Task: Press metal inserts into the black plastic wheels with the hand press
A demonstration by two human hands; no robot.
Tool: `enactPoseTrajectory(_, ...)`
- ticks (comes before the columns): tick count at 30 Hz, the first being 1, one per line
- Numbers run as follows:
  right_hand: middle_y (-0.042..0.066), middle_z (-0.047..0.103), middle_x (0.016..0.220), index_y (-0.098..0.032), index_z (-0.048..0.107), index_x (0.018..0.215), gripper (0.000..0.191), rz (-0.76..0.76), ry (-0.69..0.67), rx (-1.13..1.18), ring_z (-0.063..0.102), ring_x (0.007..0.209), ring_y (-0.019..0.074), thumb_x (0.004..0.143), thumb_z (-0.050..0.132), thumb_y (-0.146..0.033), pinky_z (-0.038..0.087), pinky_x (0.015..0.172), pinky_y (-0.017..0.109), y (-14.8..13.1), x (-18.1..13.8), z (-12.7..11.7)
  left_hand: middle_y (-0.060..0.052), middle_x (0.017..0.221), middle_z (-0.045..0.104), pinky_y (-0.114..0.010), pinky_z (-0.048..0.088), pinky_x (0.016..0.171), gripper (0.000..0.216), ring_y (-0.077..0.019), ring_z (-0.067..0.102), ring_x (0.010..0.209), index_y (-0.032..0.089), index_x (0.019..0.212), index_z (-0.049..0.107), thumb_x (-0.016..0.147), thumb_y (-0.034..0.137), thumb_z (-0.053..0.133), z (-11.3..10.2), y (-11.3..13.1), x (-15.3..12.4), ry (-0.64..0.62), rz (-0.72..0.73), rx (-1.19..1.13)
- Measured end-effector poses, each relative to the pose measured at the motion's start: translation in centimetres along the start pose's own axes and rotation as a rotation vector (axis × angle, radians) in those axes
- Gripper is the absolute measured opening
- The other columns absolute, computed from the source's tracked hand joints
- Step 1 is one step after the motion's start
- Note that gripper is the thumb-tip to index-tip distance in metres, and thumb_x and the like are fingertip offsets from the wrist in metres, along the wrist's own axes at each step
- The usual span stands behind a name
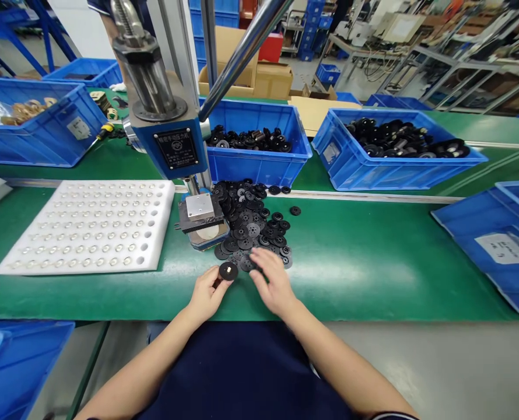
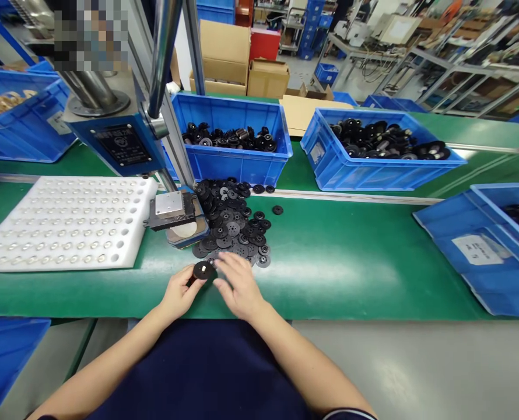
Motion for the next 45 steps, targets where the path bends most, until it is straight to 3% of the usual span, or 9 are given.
enactPoseTrajectory(3,0.015,0.062,0.129,-0.021,0.068,0.111,0.032,0.225,0.112,-0.232,0.052,0.124,0.0297,0.097,0.046,-0.039,0.046,0.101,0.055,3.8,0.6,-0.6,-0.001,0.069,0.055,-0.026,0.039,0.06,0.023,-0.0144,0.048,0.063,0.017,0.08,0.061,0.093,0.035,0.055,0.0,-0.3,-0.1,0.029,-0.066,-0.025)
enactPoseTrajectory(5,0.017,0.056,0.137,-0.019,0.07,0.11,0.033,0.304,0.075,-0.339,0.046,0.129,0.0333,0.096,0.047,-0.039,0.044,0.1,0.058,6.2,0.8,-0.6,-0.001,0.069,0.055,-0.025,0.039,0.06,0.024,-0.0138,0.048,0.062,0.017,0.08,0.061,0.093,0.036,0.056,0.0,-0.3,0.0,0.03,-0.081,-0.041)
enactPoseTrajectory(11,0.019,0.041,0.15,-0.019,0.073,0.102,0.022,0.263,-0.096,-0.424,0.035,0.14,0.0379,0.089,0.062,-0.033,0.038,0.102,0.058,9.1,1.9,0.7,-0.002,0.071,0.057,-0.025,0.039,0.061,0.023,-0.0138,0.048,0.062,0.017,0.08,0.062,0.092,0.036,0.056,0.0,0.0,0.1,0.026,-0.095,-0.041)
enactPoseTrajectory(20,0.016,0.057,0.137,-0.016,0.068,0.094,0.019,0.177,-0.125,-0.345,0.044,0.133,0.0331,0.095,0.052,-0.027,0.04,0.1,0.053,8.0,3.0,0.6,-0.004,0.075,0.063,-0.027,0.042,0.062,0.026,-0.0157,0.053,0.066,0.016,0.08,0.064,0.092,0.038,0.055,0.0,0.1,0.2,0.036,-0.089,-0.027)
enactPoseTrajectory(23,0.015,0.058,0.136,-0.017,0.066,0.098,0.02,0.141,-0.108,-0.264,0.046,0.132,0.0308,0.096,0.051,-0.03,0.04,0.102,0.053,6.0,1.7,0.1,-0.004,0.074,0.063,-0.027,0.043,0.062,0.027,-0.016,0.054,0.067,0.016,0.082,0.065,0.092,0.039,0.054,0.0,0.2,0.2,0.04,-0.09,-0.031)
enactPoseTrajectory(26,0.013,0.061,0.133,-0.019,0.066,0.1,0.018,0.059,-0.185,-0.162,0.05,0.128,0.0287,0.096,0.053,-0.029,0.042,0.101,0.053,3.1,-0.5,0.1,-0.003,0.07,0.062,-0.026,0.043,0.06,0.027,-0.0152,0.053,0.063,0.016,0.08,0.065,0.091,0.038,0.055,-0.1,0.5,0.3,0.06,-0.093,-0.036)
enactPoseTrajectory(31,0.012,0.068,0.119,-0.02,0.067,0.103,0.019,-0.031,-0.297,-0.108,0.057,0.11,0.0261,0.097,0.05,-0.023,0.05,0.087,0.046,0.4,-3.6,0.9,-0.003,0.07,0.063,-0.027,0.046,0.062,0.023,-0.0151,0.056,0.063,0.016,0.082,0.066,0.09,0.035,0.057,0.0,0.4,0.2,0.054,-0.137,-0.1)
enactPoseTrajectory(39,0.015,0.063,0.118,-0.013,0.061,0.115,0.033,0.038,-0.179,-0.14,0.054,0.105,0.0261,0.091,0.064,-0.034,0.05,0.086,0.043,0.4,-4.0,1.4,-0.008,0.097,0.069,-0.03,0.052,0.08,0.021,-0.0192,0.064,0.088,0.016,0.101,0.066,0.086,0.031,0.063,0.1,-1.1,0.0,0.136,-0.21,-0.251)
enactPoseTrajectory(45,0.012,0.063,0.097,-0.013,0.065,0.109,0.041,0.112,-0.213,-0.249,0.054,0.091,0.0255,0.087,0.067,-0.048,0.049,0.074,0.04,0.5,-3.5,2.1,-0.003,0.075,0.067,-0.024,0.05,0.06,0.025,-0.0136,0.058,0.065,0.014,0.093,0.067,0.085,0.037,0.064,-0.2,-0.5,-0.3,0.114,-0.306,-0.378)
Point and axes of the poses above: each hand's wrist, its own x-axis towards the middle knuckle, its own z-axis out of the palm, y = z × x, the point moved 2 cm from there along x, towards the middle knuckle
